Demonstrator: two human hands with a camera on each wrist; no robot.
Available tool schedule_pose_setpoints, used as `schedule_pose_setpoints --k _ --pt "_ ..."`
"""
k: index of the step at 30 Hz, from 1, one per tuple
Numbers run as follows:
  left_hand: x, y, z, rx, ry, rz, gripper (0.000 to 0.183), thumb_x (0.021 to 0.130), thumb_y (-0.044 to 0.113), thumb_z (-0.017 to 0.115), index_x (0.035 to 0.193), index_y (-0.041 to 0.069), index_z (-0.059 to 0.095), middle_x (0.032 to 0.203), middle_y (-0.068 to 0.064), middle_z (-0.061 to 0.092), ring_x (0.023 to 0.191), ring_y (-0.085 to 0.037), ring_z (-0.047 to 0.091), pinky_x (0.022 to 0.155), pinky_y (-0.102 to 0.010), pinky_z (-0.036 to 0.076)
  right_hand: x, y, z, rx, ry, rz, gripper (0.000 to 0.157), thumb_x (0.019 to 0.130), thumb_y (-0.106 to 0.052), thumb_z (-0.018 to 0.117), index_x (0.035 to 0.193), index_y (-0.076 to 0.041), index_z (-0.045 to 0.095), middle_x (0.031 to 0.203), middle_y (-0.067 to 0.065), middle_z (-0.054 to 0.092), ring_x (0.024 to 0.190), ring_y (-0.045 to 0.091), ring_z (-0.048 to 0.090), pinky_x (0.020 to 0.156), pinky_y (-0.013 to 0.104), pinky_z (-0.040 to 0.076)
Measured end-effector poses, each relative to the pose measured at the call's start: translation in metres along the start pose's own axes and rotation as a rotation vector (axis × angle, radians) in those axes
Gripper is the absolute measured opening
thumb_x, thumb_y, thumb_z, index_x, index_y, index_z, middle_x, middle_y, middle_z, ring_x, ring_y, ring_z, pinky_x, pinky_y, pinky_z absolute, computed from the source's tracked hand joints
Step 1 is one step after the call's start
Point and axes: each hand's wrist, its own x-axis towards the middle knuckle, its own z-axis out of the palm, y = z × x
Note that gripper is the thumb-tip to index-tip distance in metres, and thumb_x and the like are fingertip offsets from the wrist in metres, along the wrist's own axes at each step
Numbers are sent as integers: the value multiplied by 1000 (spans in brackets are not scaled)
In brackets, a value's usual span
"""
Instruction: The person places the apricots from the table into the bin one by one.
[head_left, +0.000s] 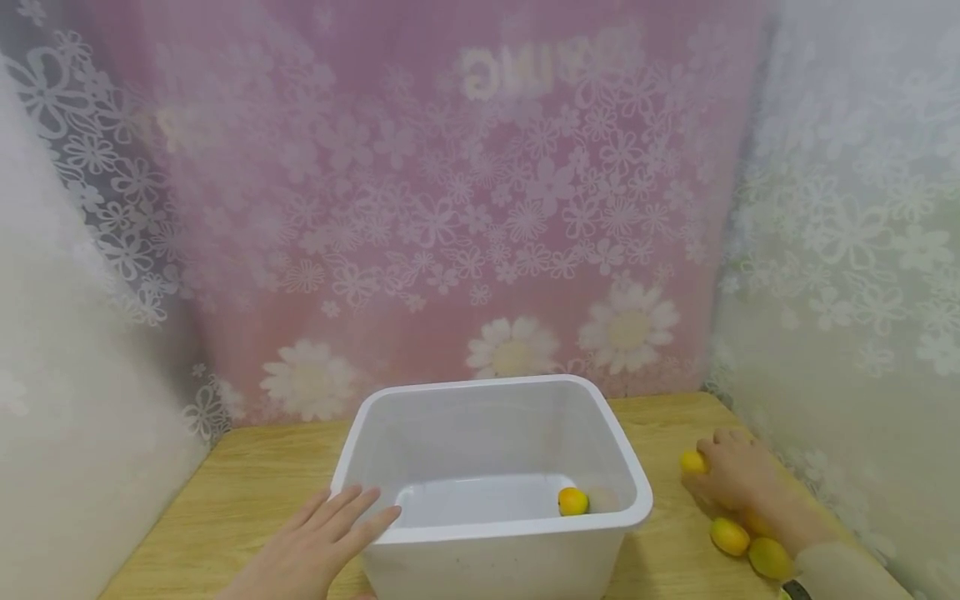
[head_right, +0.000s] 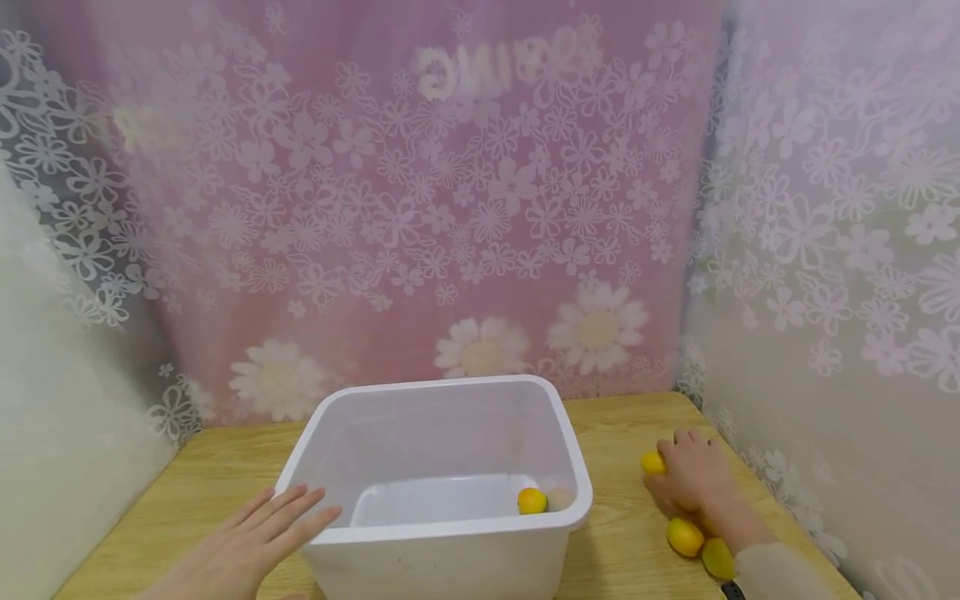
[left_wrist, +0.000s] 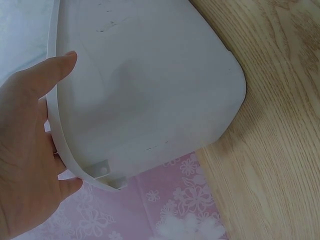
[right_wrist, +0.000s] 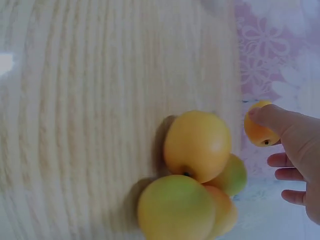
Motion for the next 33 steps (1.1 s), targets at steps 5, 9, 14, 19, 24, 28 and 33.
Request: schedule_pose_setpoints --k 5,9,14,19,24,28,33 --pt "0 0 0 8 14 -2 78 78 63 60 142 22 42 132 -6 55 118 -26 54 111 -19 -10 4 -1 -18 -22 64 -56 42 73 -38 75 96 -4 66 83 9 54 74 29 51 61 48 43" --pt "0 0 0 13 17 -4 77 78 64 59 141 22 42 132 -5 55 118 -25 54 111 -19 -10 5 -2 -28 -27 110 -83 43 70 -36 78 96 -4 67 81 6 53 68 23 49 53 38 42" --pt "0 1 0 2 7 -10 76 79 65 57 140 21 45 132 -5 55 118 -25 53 111 -18 -10 7 -5 -43 -41 168 -130 43 70 -37 78 96 -4 67 83 7 57 70 26 54 56 41 46" --pt "0 1 -1 -10 -3 -13 74 80 64 57 139 21 46 132 -5 55 118 -25 54 111 -18 -10 11 -14 -65 -21 202 -173 39 71 -35 77 94 -6 68 83 7 59 72 28 55 58 43 48" --pt "1 1 -2 -28 -13 -13 74 79 62 59 140 21 45 132 -6 55 117 -26 54 110 -17 -11 18 -24 -88 -13 228 -210 40 72 -35 77 98 -6 67 85 9 58 74 29 55 61 46 48" --pt "1 0 -2 -17 -2 -1 75 79 62 59 140 21 44 131 -6 55 117 -25 54 110 -17 -10 25 -31 -103 -30 263 -256 39 71 -35 77 96 -8 67 85 7 56 74 28 52 61 45 46" --pt "1 0 0 5 17 4 74 80 64 56 139 21 46 131 -5 56 117 -24 54 111 -18 -9 32 -39 -118 -58 317 -315 38 69 -36 78 93 -9 67 83 6 55 75 28 51 64 45 44"
